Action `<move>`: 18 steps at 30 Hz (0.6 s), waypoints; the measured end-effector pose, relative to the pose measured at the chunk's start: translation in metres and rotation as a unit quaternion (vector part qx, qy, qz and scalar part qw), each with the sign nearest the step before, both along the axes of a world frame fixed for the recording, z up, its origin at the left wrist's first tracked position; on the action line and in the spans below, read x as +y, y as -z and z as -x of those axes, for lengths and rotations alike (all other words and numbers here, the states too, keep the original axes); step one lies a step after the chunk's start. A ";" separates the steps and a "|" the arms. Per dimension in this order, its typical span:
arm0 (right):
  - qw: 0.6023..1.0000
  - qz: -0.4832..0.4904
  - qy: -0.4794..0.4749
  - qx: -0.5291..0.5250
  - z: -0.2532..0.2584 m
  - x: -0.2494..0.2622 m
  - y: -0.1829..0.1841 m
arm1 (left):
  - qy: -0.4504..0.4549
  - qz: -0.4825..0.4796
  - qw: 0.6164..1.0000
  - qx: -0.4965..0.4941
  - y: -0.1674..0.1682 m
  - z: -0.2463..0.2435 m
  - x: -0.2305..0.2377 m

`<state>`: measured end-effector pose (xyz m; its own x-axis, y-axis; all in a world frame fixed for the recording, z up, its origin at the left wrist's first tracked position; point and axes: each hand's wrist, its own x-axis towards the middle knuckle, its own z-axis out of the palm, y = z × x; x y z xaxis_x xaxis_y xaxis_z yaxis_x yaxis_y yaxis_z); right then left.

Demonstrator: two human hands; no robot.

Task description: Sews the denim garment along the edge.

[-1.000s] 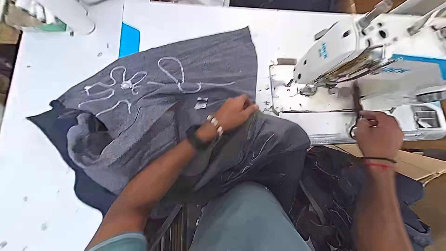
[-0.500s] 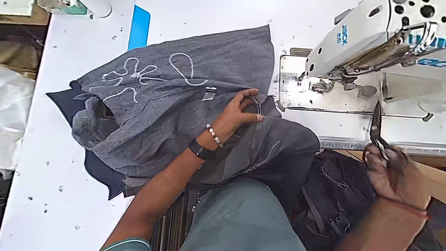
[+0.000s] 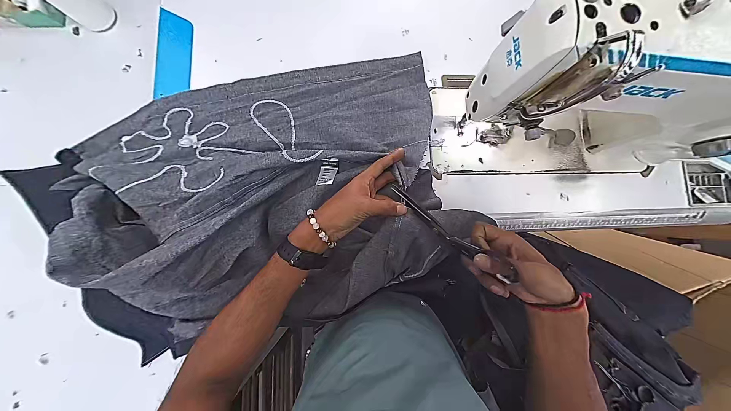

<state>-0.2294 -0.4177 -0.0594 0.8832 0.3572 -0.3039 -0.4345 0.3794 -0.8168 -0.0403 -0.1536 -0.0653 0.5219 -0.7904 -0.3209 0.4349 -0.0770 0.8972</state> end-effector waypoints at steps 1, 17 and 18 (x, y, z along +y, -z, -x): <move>0.999 0.031 -0.031 -0.007 -0.001 -0.002 -0.003 | 0.015 -0.016 0.999 -0.024 0.000 0.000 0.000; 0.532 0.833 0.089 0.125 -0.013 -0.098 -0.044 | 0.039 -0.242 0.818 -0.521 -0.041 -0.129 -0.087; 0.534 0.839 0.092 0.056 -0.020 -0.072 -0.048 | 0.003 -0.298 0.793 -0.532 -0.035 -0.162 -0.095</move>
